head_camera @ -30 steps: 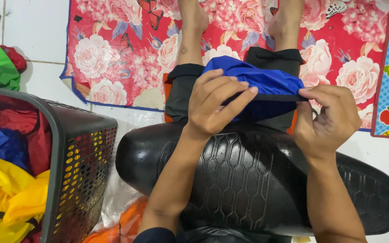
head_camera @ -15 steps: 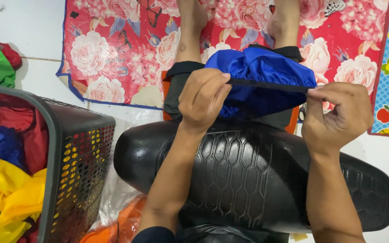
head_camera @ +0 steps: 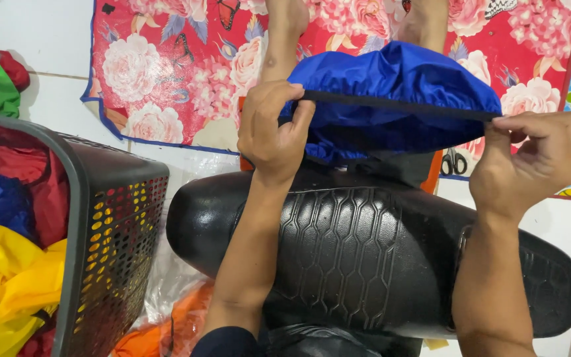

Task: Trimming a blue elasticated seat cover with scissors and fitting it onto a motorcycle seat.

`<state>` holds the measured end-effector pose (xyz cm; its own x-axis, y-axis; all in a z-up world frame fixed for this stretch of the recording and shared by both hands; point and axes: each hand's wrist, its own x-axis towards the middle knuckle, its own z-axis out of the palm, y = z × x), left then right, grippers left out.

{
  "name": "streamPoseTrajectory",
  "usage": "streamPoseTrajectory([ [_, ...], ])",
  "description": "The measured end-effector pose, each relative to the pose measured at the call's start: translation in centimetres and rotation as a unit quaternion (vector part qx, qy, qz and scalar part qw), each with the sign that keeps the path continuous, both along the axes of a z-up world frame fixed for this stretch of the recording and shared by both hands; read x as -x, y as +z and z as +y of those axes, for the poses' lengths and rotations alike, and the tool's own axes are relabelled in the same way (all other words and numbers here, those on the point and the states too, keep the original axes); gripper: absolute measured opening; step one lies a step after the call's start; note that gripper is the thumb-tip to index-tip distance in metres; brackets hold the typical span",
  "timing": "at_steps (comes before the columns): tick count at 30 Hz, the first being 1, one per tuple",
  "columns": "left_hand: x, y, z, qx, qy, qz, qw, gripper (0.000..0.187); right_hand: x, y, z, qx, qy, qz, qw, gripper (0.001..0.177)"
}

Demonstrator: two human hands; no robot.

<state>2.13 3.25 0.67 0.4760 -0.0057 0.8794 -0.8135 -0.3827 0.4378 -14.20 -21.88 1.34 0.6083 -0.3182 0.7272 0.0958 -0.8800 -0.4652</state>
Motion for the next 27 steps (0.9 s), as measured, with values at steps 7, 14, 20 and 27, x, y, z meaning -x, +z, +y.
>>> streamPoseTrajectory([
  [7,-0.1,0.1,-0.3,0.029,0.063,0.028,0.997,0.031,0.5,-2.8,-3.7,-0.221,0.011,-0.038,0.974,0.026],
  [14,-0.2,0.1,-0.4,0.005,0.026,0.031,0.999,0.023,1.5,-4.2,-6.3,-0.188,-0.012,-0.033,0.982,0.028],
  [20,0.7,-0.1,-1.2,-0.009,-0.068,0.075,0.995,0.019,0.3,-2.7,-3.4,-0.193,0.007,-0.018,0.981,0.028],
  [27,1.8,-0.1,-2.4,0.007,-0.104,0.090,0.990,0.029,-0.8,0.4,1.0,-0.036,0.063,0.109,0.991,0.028],
])
